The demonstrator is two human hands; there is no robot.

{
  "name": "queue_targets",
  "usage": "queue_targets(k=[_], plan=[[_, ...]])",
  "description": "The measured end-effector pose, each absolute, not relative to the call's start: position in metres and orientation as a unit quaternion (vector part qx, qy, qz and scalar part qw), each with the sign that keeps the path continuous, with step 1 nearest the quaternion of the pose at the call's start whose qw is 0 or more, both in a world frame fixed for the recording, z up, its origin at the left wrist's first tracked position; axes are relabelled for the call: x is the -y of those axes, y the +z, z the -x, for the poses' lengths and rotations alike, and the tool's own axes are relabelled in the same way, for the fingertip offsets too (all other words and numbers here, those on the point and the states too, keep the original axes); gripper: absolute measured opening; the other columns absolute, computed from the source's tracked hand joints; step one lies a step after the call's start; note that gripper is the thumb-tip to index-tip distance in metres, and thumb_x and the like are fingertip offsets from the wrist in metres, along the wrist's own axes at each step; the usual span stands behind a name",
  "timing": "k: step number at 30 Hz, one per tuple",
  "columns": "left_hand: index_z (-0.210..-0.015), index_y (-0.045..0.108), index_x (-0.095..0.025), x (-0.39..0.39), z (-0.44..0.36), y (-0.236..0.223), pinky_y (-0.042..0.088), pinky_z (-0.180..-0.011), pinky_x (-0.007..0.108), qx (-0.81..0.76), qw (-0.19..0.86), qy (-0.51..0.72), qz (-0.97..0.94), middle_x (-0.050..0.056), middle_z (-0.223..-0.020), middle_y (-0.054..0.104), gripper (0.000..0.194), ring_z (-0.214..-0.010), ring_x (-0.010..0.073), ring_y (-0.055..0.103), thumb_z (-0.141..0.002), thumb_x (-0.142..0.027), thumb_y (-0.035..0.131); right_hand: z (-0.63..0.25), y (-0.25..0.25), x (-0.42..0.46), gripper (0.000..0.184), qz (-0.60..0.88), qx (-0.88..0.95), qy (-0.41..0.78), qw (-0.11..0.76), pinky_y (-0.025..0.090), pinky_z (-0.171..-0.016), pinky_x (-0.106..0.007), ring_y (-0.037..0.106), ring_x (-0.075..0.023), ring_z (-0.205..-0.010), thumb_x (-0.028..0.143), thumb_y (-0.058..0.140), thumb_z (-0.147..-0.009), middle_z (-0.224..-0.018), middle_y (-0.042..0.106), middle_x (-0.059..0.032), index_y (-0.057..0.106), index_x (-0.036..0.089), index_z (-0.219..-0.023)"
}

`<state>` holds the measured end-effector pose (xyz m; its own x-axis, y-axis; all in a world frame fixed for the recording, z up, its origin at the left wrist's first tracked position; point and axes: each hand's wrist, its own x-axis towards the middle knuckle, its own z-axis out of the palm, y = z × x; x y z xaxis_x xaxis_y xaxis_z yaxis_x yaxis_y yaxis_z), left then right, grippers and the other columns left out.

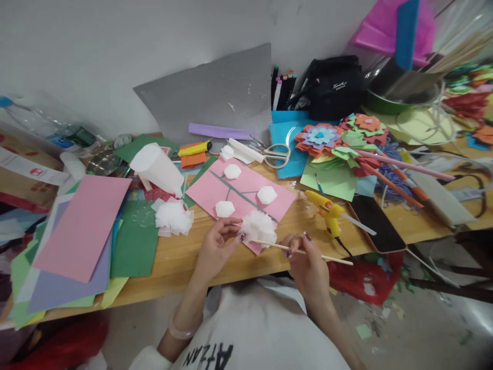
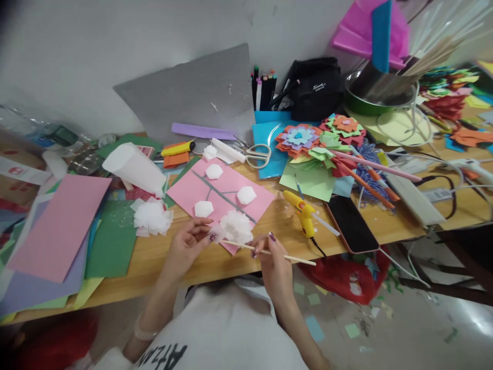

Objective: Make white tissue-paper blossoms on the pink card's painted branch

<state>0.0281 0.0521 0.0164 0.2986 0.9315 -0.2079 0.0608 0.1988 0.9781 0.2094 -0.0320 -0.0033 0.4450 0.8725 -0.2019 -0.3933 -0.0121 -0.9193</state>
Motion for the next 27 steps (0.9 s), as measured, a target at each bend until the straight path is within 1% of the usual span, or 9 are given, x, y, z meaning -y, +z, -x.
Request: queue_targets(k=[4, 7, 11, 13, 19, 22, 25, 27], plan=[[-0.103, 0.068, -0.018, -0.054, -0.025, 0.015, 0.054, -0.083, 0.026, -0.471, 0.62, 0.34, -0.527, 0.006, -0.095, 0.071, 0.031, -0.091, 0.0161, 0.067, -0.074, -0.027, 0.076, -0.215, -0.008, 0.029, 0.04, 0.542, 0.181, 0.447, 0.689, 0.047, -0.068, -0.033, 0.047, -0.0163, -0.061, 0.052, 0.051, -0.088, -0.059, 0.046, 0.0013, 0.055, 0.025, -0.059], [-0.104, 0.068, -0.018, -0.055, -0.027, 0.015, 0.053, -0.082, 0.026, -0.469, 0.626, 0.333, -0.526, 0.005, -0.091, 0.071, 0.032, -0.089, 0.0158, 0.067, -0.074, -0.025, 0.076, -0.215, -0.009, 0.026, 0.039, 0.536, 0.151, 0.453, 0.696, 0.047, -0.067, -0.033, 0.048, -0.0159, -0.061, 0.052, 0.055, -0.086, -0.059, 0.047, 0.0014, 0.056, 0.024, -0.059], [-0.104, 0.066, -0.019, -0.054, -0.032, 0.014, 0.054, -0.083, 0.026, -0.463, 0.635, 0.33, -0.523, 0.004, -0.09, 0.072, 0.03, -0.089, 0.0155, 0.069, -0.076, -0.024, 0.074, -0.212, -0.007, 0.023, 0.043, 0.525, 0.195, 0.481, 0.674, 0.043, -0.063, -0.031, 0.045, -0.0156, -0.058, 0.052, 0.052, -0.088, -0.055, 0.045, 0.0012, 0.056, 0.025, -0.055], [-0.104, 0.064, -0.019, -0.053, -0.035, 0.014, 0.054, -0.083, 0.026, -0.458, 0.639, 0.327, -0.524, 0.004, -0.09, 0.073, 0.029, -0.089, 0.0155, 0.07, -0.077, -0.024, 0.073, -0.211, -0.006, 0.022, 0.044, 0.533, 0.211, 0.479, 0.665, 0.043, -0.063, -0.032, 0.045, -0.016, -0.057, 0.053, 0.05, -0.089, -0.054, 0.046, 0.001, 0.056, 0.025, -0.055], [-0.105, 0.064, -0.02, -0.052, -0.035, 0.016, 0.055, -0.085, 0.027, -0.46, 0.62, 0.311, -0.554, 0.005, -0.095, 0.074, 0.026, -0.093, 0.0163, 0.07, -0.08, -0.023, 0.069, -0.209, -0.009, 0.024, 0.043, 0.537, 0.211, 0.466, 0.671, 0.044, -0.066, -0.032, 0.048, -0.0164, -0.06, 0.051, 0.053, -0.089, -0.056, 0.049, 0.0007, 0.059, 0.024, -0.056], [-0.109, 0.064, -0.02, -0.051, -0.032, 0.015, 0.054, -0.087, 0.027, -0.458, 0.614, 0.305, -0.566, 0.007, -0.103, 0.074, 0.026, -0.099, 0.0169, 0.07, -0.083, -0.023, 0.067, -0.208, -0.012, 0.026, 0.042, 0.54, 0.21, 0.45, 0.679, 0.044, -0.068, -0.032, 0.05, -0.0167, -0.063, 0.049, 0.051, -0.092, -0.059, 0.051, 0.0005, 0.059, 0.024, -0.059], [-0.109, 0.065, -0.02, -0.049, -0.031, 0.015, 0.054, -0.089, 0.028, -0.461, 0.614, 0.305, -0.563, 0.008, -0.11, 0.073, 0.025, -0.104, 0.0186, 0.068, -0.086, -0.029, 0.065, -0.206, -0.014, 0.028, 0.043, 0.541, 0.222, 0.444, 0.679, 0.044, -0.07, -0.032, 0.051, -0.0164, -0.066, 0.049, 0.049, -0.094, -0.061, 0.052, 0.0004, 0.06, 0.024, -0.061], [-0.108, 0.065, -0.019, -0.048, -0.031, 0.015, 0.054, -0.089, 0.029, -0.462, 0.621, 0.31, -0.551, 0.009, -0.107, 0.073, 0.026, -0.104, 0.0195, 0.068, -0.087, -0.034, 0.066, -0.205, -0.014, 0.029, 0.044, 0.539, 0.228, 0.441, 0.68, 0.043, -0.07, -0.031, 0.051, -0.0163, -0.066, 0.051, 0.049, -0.094, -0.062, 0.053, 0.0004, 0.06, 0.024, -0.061]])
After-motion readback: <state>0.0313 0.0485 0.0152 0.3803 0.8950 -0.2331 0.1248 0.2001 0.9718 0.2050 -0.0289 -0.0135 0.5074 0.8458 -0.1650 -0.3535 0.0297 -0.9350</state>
